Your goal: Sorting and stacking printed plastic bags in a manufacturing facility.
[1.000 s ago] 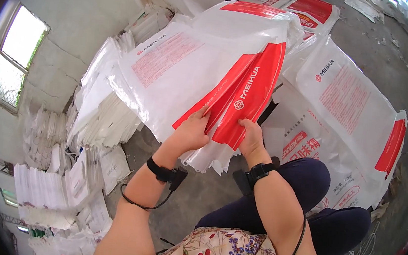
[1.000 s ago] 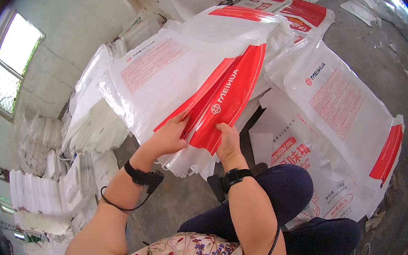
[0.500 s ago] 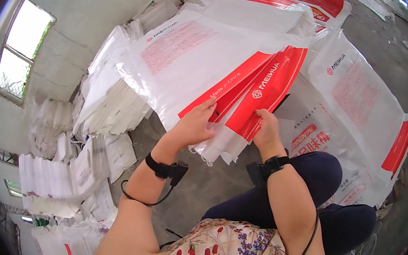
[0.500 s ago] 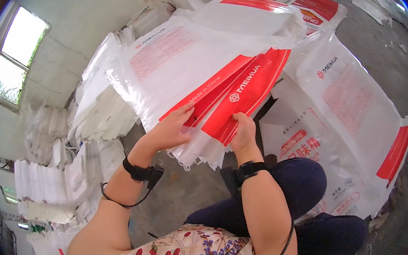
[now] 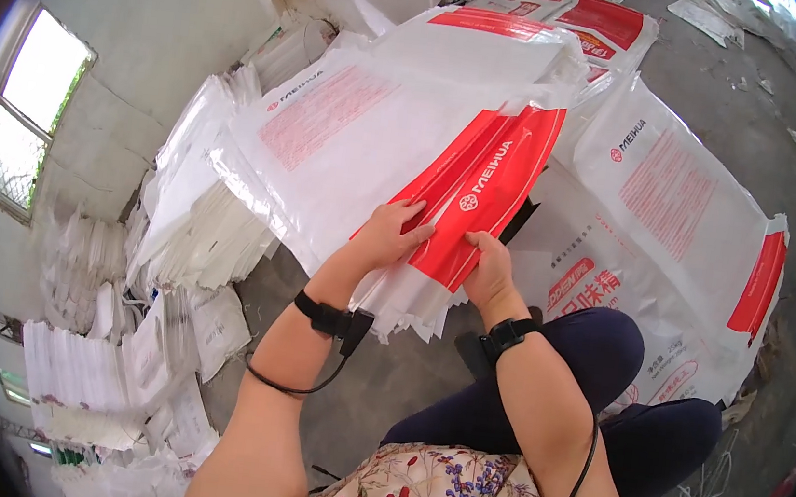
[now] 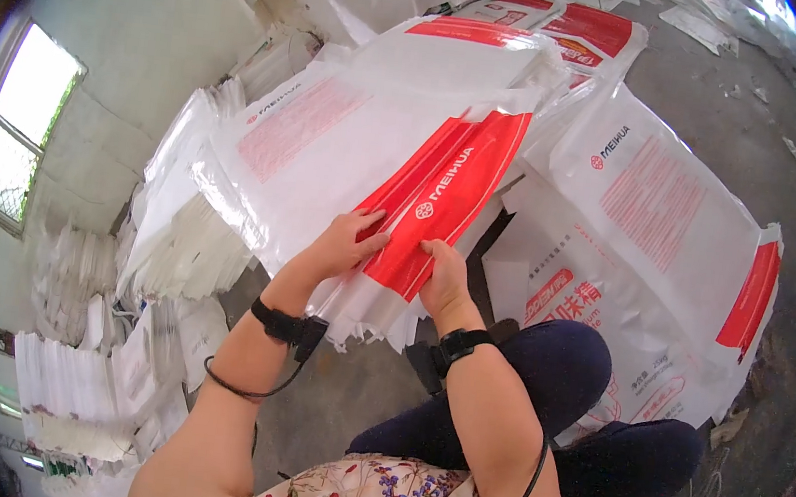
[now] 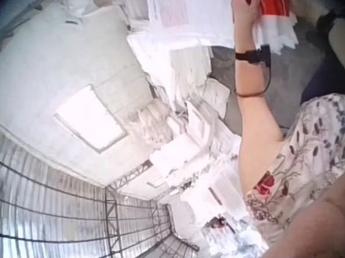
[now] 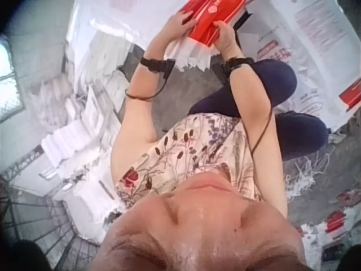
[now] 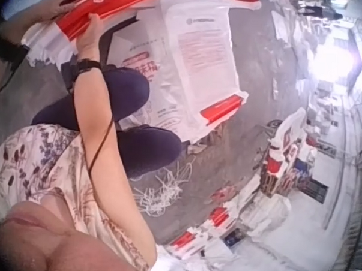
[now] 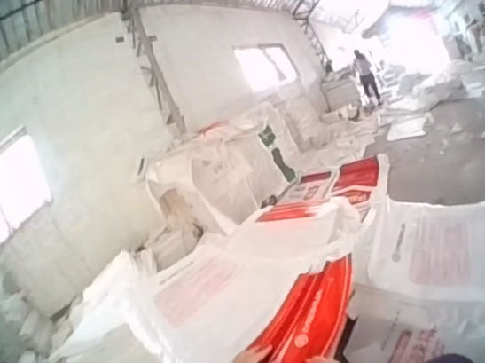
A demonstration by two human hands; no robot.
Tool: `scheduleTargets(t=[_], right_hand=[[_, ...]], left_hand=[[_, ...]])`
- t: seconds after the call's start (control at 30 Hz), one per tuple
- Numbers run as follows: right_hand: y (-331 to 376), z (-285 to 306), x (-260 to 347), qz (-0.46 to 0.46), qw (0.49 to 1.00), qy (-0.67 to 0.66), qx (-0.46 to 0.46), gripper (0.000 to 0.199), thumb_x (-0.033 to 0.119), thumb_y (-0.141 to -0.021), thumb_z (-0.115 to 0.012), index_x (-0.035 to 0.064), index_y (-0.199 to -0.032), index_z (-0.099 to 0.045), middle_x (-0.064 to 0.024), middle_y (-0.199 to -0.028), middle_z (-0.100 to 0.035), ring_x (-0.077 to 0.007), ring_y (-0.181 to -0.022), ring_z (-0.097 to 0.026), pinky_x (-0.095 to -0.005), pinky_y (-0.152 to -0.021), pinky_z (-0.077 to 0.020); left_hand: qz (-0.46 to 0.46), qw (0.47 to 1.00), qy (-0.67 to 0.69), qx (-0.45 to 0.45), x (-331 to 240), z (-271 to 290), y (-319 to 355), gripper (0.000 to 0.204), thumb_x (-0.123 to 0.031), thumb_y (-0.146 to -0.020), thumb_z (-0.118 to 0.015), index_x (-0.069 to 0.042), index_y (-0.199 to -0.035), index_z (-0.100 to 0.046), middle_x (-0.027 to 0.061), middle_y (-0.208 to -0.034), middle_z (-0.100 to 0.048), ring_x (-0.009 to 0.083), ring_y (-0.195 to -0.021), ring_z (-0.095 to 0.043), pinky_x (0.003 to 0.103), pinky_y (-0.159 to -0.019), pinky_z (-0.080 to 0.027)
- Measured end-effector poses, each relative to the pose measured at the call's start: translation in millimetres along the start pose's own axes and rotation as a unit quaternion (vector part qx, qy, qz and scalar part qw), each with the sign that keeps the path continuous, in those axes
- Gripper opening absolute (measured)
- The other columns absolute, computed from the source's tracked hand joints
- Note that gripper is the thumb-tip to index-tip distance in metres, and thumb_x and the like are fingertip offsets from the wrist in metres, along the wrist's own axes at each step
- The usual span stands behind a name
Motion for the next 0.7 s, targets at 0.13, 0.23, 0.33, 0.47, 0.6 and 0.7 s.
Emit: scheduleTargets(t=[0.13,0.23,0.33,0.47,0.6,0.7], right_hand=[[3.8,-13.3,-2.2,-0.038,0.998,-0.042,0.020,0.034,0.004,-0.085,-0.049,-0.0035,-0.117,-0.055,-0.0164,-0.113,-0.064,-0.0313,-0.103,-0.063,-0.0468,-0.094,-0.0514],[6.9,-19.4,-1.0,-0.049,0.998,-0.027,0.031,0.034,0.006,-0.084,-0.049,-0.0030,-0.117,-0.055,-0.0168,-0.112,-0.064,-0.0327,-0.103,-0.063,-0.0489,-0.094,-0.0511],[6.1,-15.0,-0.9,-0.029,1.000,-0.009,-0.006,0.035,0.006,-0.083,-0.048,-0.0032,-0.116,-0.055,-0.0169,-0.111,-0.064,-0.0323,-0.100,-0.064,-0.0489,-0.092,-0.0518],[9.9,-6.9,-7.3,0.022,0.997,0.026,-0.064,0.037,0.006,-0.082,-0.047,-0.0039,-0.117,-0.054,-0.0162,-0.110,-0.064,-0.0296,-0.097,-0.064,-0.0438,-0.089,-0.0523],[24.2,-13.6,0.5,0.146,0.980,0.097,-0.089,0.042,0.004,-0.083,-0.047,-0.0021,-0.125,-0.051,-0.0139,-0.114,-0.063,-0.0258,-0.099,-0.063,-0.0362,-0.088,-0.0505],[25.0,-7.6,14.7,0.226,0.943,0.220,-0.101,0.051,0.004,-0.084,-0.050,0.0012,-0.135,-0.044,-0.0133,-0.118,-0.061,-0.0242,-0.102,-0.062,-0.0338,-0.089,-0.0490]], left_hand=[[-0.012,0.995,0.097,0.009,3.9,6.7,8.2,0.063,-0.038,-0.093,-0.058,0.008,-0.134,-0.048,0.0280,-0.131,-0.052,0.0370,-0.122,-0.052,0.038,-0.103,-0.040],[-0.050,0.996,0.080,-0.005,3.8,8.0,4.6,0.053,-0.032,-0.093,-0.057,0.004,-0.132,-0.052,0.0289,-0.123,-0.058,0.0374,-0.115,-0.057,0.039,-0.099,-0.043],[0.051,0.998,-0.042,-0.003,-4.2,11.4,5.5,0.042,-0.024,-0.091,-0.055,-0.001,-0.126,-0.058,0.0260,-0.112,-0.064,0.0370,-0.106,-0.062,0.041,-0.095,-0.047],[0.019,0.992,-0.055,-0.116,15.8,53.3,5.2,0.031,-0.020,-0.090,-0.054,-0.007,-0.116,-0.067,0.0192,-0.106,-0.068,0.0343,-0.101,-0.064,0.042,-0.091,-0.050],[0.052,0.967,-0.102,-0.230,-30.1,158.1,-4.0,0.036,-0.020,-0.091,-0.052,-0.011,-0.124,-0.063,0.0242,-0.108,-0.065,0.0334,-0.095,-0.065,0.041,-0.083,-0.050],[-0.073,0.960,-0.153,-0.222,-95.3,157.1,-16.6,0.036,-0.010,-0.092,-0.048,-0.009,-0.126,-0.061,0.0229,-0.107,-0.062,0.0359,-0.093,-0.064,0.041,-0.084,-0.049]])
Point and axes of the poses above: each hand's wrist, its own y-axis away from the middle knuckle, its own z-axis out of the back of the hand, x = y × z, the point moved 3 cm from there along -y, towards the middle knuckle
